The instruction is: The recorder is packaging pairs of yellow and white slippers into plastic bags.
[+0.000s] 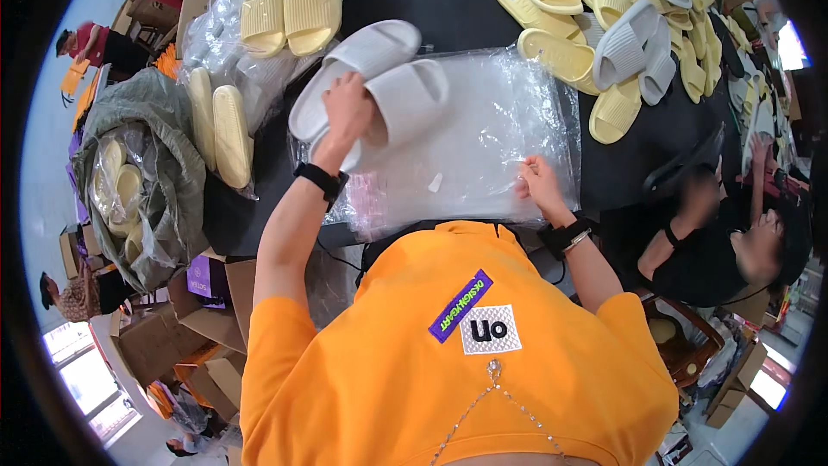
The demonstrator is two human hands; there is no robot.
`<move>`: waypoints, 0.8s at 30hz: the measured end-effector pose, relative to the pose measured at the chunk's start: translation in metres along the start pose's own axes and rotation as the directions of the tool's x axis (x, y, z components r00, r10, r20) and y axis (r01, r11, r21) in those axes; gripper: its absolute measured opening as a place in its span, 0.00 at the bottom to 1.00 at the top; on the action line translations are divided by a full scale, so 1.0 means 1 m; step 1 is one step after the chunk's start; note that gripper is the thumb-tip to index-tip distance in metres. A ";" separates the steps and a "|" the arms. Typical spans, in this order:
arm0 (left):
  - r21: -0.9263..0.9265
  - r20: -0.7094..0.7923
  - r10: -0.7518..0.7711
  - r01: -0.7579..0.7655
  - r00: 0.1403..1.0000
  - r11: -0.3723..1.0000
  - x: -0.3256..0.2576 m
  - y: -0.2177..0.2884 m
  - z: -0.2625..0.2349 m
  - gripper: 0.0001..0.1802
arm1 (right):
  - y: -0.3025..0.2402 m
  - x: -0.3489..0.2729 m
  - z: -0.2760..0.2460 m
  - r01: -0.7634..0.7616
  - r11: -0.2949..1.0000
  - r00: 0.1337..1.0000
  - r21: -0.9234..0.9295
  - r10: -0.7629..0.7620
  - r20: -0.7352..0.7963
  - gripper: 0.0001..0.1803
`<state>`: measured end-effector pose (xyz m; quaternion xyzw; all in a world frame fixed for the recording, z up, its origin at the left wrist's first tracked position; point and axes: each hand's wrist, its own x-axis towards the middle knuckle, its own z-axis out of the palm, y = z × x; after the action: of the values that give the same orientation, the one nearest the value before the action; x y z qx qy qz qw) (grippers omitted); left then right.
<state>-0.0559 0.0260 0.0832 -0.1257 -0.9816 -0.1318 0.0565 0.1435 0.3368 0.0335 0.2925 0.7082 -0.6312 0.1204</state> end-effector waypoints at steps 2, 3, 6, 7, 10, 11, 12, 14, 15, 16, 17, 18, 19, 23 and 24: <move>-0.066 0.032 0.152 -0.150 0.988 0.987 -0.019 0.041 -0.013 0.13 | -0.003 0.001 0.001 -0.025 1.000 0.999 0.004 0.025 0.020 0.09; -0.119 0.048 0.217 -0.210 0.975 0.970 -0.033 0.063 -0.015 0.13 | -0.001 0.005 0.001 -0.003 1.000 1.000 0.001 0.003 0.007 0.08; -0.125 0.343 0.404 -0.385 0.848 0.915 -0.075 0.091 0.011 0.17 | 0.002 0.018 0.002 0.059 0.998 0.998 -0.012 -0.059 -0.038 0.08; -0.206 0.231 0.424 -0.382 0.876 0.901 -0.085 0.083 0.027 0.17 | 0.000 0.021 -0.002 0.070 0.997 0.995 -0.018 -0.071 -0.068 0.08; -0.264 0.064 0.406 -0.377 0.912 0.888 -0.094 0.060 0.045 0.17 | -0.004 0.022 -0.009 0.153 0.982 0.981 -0.108 -0.165 -0.105 0.07; -0.254 0.038 0.392 -0.371 0.919 0.893 -0.095 0.049 0.045 0.17 | -0.008 0.019 -0.009 0.155 0.978 0.980 -0.138 -0.170 -0.102 0.07; -0.224 0.059 0.370 -0.349 0.927 0.910 -0.097 0.036 0.043 0.18 | -0.011 0.017 -0.010 0.156 0.974 0.980 -0.167 -0.174 -0.100 0.07; -0.162 0.050 0.316 -0.304 0.948 0.939 -0.097 0.005 0.042 0.18 | -0.018 0.012 -0.011 0.154 0.971 0.981 -0.183 -0.172 -0.087 0.07; -0.134 0.022 0.284 -0.279 0.959 0.951 -0.097 -0.010 0.042 0.18 | -0.020 0.010 -0.011 0.153 0.970 0.982 -0.189 -0.170 -0.081 0.07; -0.119 0.036 0.209 -0.203 0.977 0.972 -0.097 -0.017 0.035 0.17 | -0.018 0.008 -0.013 0.195 0.956 0.976 -0.219 -0.212 -0.058 0.08; -0.108 0.031 0.158 -0.153 0.987 0.982 -0.095 -0.025 0.028 0.16 | -0.018 0.006 -0.015 0.238 0.939 0.967 -0.250 -0.254 -0.032 0.09; -0.110 0.014 0.115 -0.112 0.993 0.988 -0.090 -0.043 0.034 0.14 | -0.017 0.003 -0.018 0.281 0.918 0.956 -0.279 -0.295 -0.005 0.10; -0.139 -0.004 0.080 -0.080 0.997 0.987 -0.085 -0.045 0.026 0.13 | -0.023 -0.005 -0.018 0.287 0.917 0.951 -0.278 -0.307 -0.030 0.12; -0.177 -0.111 0.127 -0.145 0.986 0.973 -0.053 -0.001 -0.032 0.12 | -0.034 -0.045 -0.024 0.337 0.887 0.929 -0.316 -0.367 -0.039 0.18; -0.217 -0.132 0.172 -0.197 0.976 0.956 -0.048 0.015 -0.039 0.12 | -0.033 -0.051 -0.027 0.357 0.869 0.924 -0.343 -0.382 -0.008 0.20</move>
<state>-0.0031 0.0184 0.1179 -0.2150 -0.9391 -0.2451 0.1087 0.1709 0.3484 0.0929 0.1504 0.8519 -0.5013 0.0186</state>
